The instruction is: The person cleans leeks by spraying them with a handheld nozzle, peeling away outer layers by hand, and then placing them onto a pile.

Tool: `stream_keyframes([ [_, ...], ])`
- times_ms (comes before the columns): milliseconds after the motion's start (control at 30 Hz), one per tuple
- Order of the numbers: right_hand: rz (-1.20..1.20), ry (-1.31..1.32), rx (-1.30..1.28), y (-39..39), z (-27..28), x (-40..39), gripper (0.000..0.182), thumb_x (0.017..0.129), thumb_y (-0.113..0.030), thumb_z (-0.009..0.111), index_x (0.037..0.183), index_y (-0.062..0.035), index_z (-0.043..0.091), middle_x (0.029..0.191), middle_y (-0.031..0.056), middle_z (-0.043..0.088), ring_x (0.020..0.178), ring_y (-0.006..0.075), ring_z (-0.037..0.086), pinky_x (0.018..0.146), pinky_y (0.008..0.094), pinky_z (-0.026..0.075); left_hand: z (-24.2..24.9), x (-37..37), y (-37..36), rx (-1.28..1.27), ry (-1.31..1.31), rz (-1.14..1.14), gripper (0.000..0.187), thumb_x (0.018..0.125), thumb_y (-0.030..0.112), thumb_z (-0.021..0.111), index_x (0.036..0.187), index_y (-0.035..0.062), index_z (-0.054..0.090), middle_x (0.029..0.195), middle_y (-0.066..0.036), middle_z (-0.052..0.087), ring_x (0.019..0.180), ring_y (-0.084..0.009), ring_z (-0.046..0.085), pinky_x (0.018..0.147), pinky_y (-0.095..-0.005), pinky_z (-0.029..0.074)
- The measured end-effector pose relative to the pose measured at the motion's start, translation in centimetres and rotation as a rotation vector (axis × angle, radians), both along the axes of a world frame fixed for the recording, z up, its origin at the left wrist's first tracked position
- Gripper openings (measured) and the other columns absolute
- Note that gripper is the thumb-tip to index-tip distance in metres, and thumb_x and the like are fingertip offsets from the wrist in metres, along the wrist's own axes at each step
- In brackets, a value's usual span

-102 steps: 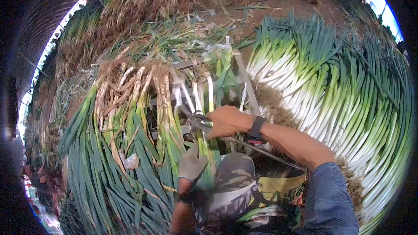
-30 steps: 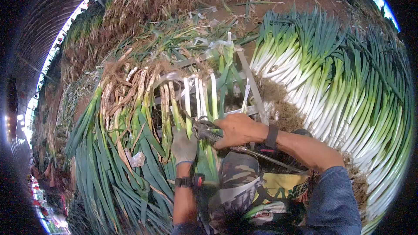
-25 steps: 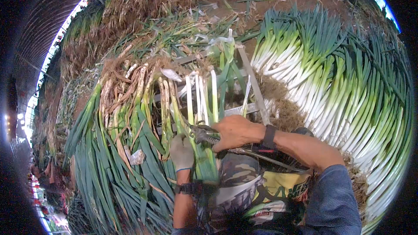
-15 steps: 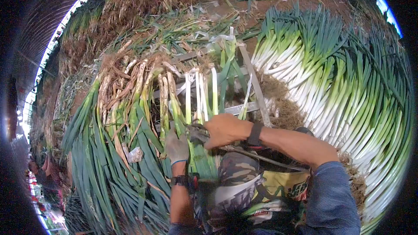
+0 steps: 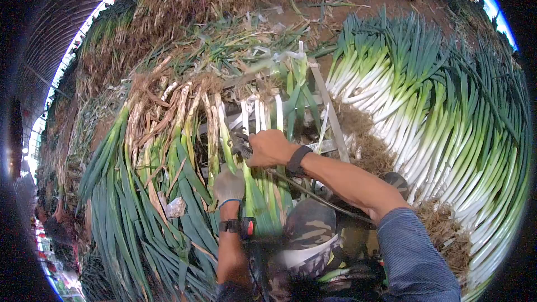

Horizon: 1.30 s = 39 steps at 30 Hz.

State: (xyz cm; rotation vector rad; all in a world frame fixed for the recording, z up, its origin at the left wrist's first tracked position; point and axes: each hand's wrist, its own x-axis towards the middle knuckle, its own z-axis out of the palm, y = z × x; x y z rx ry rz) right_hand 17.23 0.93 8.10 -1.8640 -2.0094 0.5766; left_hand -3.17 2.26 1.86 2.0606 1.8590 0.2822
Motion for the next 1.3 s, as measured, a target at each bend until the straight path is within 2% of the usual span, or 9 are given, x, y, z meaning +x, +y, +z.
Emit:
stream_keyframes([
  [233,-0.048,0.015,0.052,4.4,-1.5,-0.1,0.047,0.069,-0.041,0.075,0.085,0.0033,0.071,0.078,0.0258,0.071,0.078,0.0439,0.072,0.073,0.0509,0.058,-0.9,0.2,0.4,0.002,-0.002,0.025,0.043,0.091,0.037,0.068,0.108,-0.0028,0.064,0.095,-0.032,0.072,0.092,-0.0508,0.071,0.084,-0.0583,0.056],
  [333,-0.006,-0.057,-0.001,6.3,-1.9,0.2,0.078,0.076,-0.048,0.071,0.146,-0.0164,0.058,0.092,0.0262,0.073,0.087,0.0437,0.072,0.078,0.0523,0.058,-2.3,-0.1,0.6,0.048,0.021,-0.006,0.046,0.094,0.042,0.066,0.108,-0.0016,0.064,0.095,-0.031,0.072,0.09,-0.0497,0.071,0.082,-0.058,0.057],
  [433,-0.082,0.018,0.056,7.7,-1.9,-0.1,0.045,0.068,-0.042,0.076,0.08,0.0009,0.072,0.078,0.0251,0.071,0.077,0.0432,0.072,0.073,0.0503,0.058,-2.8,-0.3,0.8,0.06,0.051,-0.022,0.051,0.098,0.051,0.061,0.109,0.0014,0.063,0.094,-0.029,0.073,0.088,-0.0484,0.072,0.08,-0.0581,0.057],
  [733,0.006,0.033,-0.187,1.1,2.2,2.2,0.053,0.074,-0.046,0.073,0.093,0.0038,0.075,0.08,0.0263,0.072,0.08,0.0448,0.072,0.074,0.0505,0.058,0.0,-0.3,0.5,0.114,-0.098,-0.026,0.044,0.092,0.046,0.068,0.097,0.002,0.069,0.093,-0.028,0.072,0.088,-0.0493,0.069,0.08,-0.0571,0.054],
  [800,0.069,0.005,-0.315,-2.3,4.1,2.9,0.07,0.076,-0.049,0.072,0.129,-0.0045,0.068,0.087,0.0277,0.071,0.083,0.0461,0.07,0.077,0.0524,0.055,0.6,-0.2,0.2,0.131,-0.11,-0.031,0.04,0.091,0.042,0.069,0.097,0.0019,0.069,0.094,-0.028,0.071,0.089,-0.0487,0.068,0.08,-0.0568,0.054],
  [933,0.168,0.028,-0.371,-7.5,6.2,3.6,0.068,0.076,-0.046,0.073,0.127,-0.0017,0.067,0.086,0.0287,0.07,0.083,0.046,0.069,0.075,0.053,0.054,1.5,-0.7,-0.7,0.154,-0.161,-0.083,0.034,0.089,0.035,0.071,0.096,0.0022,0.069,0.095,-0.028,0.071,0.092,-0.0472,0.068,0.081,-0.0557,0.054],
  [1033,0.182,0.031,-0.27,-9.0,6.1,3.8,0.066,0.075,-0.046,0.074,0.121,0.0015,0.067,0.081,0.0285,0.069,0.079,0.046,0.069,0.073,0.0532,0.054,0.3,-1.4,-1.0,0.233,-0.217,-0.123,0.041,0.08,0.032,0.077,0.104,-0.0006,0.071,0.09,-0.029,0.072,0.085,-0.0481,0.07,0.076,-0.0526,0.057],
  [1100,0.155,0.019,-0.192,-9.0,5.5,3.8,0.066,0.074,-0.048,0.074,0.111,0.0056,0.068,0.075,0.0282,0.068,0.073,0.0462,0.069,0.071,0.0535,0.055,-0.4,-1.7,-1.5,0.288,-0.156,-0.171,0.042,0.08,0.031,0.079,0.108,0.0001,0.071,0.09,-0.029,0.072,0.085,-0.0468,0.07,0.075,-0.0522,0.057],
  [1300,0.089,0.022,-0.23,-7.8,6.4,3.2,0.063,0.075,-0.046,0.075,0.116,0.0015,0.068,0.076,0.0279,0.067,0.078,0.0472,0.068,0.071,0.0553,0.053,0.6,-3.3,-3.4,0.153,-0.273,-0.364,0.047,0.086,0.029,0.077,0.122,0.0,0.07,0.094,-0.027,0.072,0.092,-0.0434,0.071,0.08,-0.0475,0.057],
])
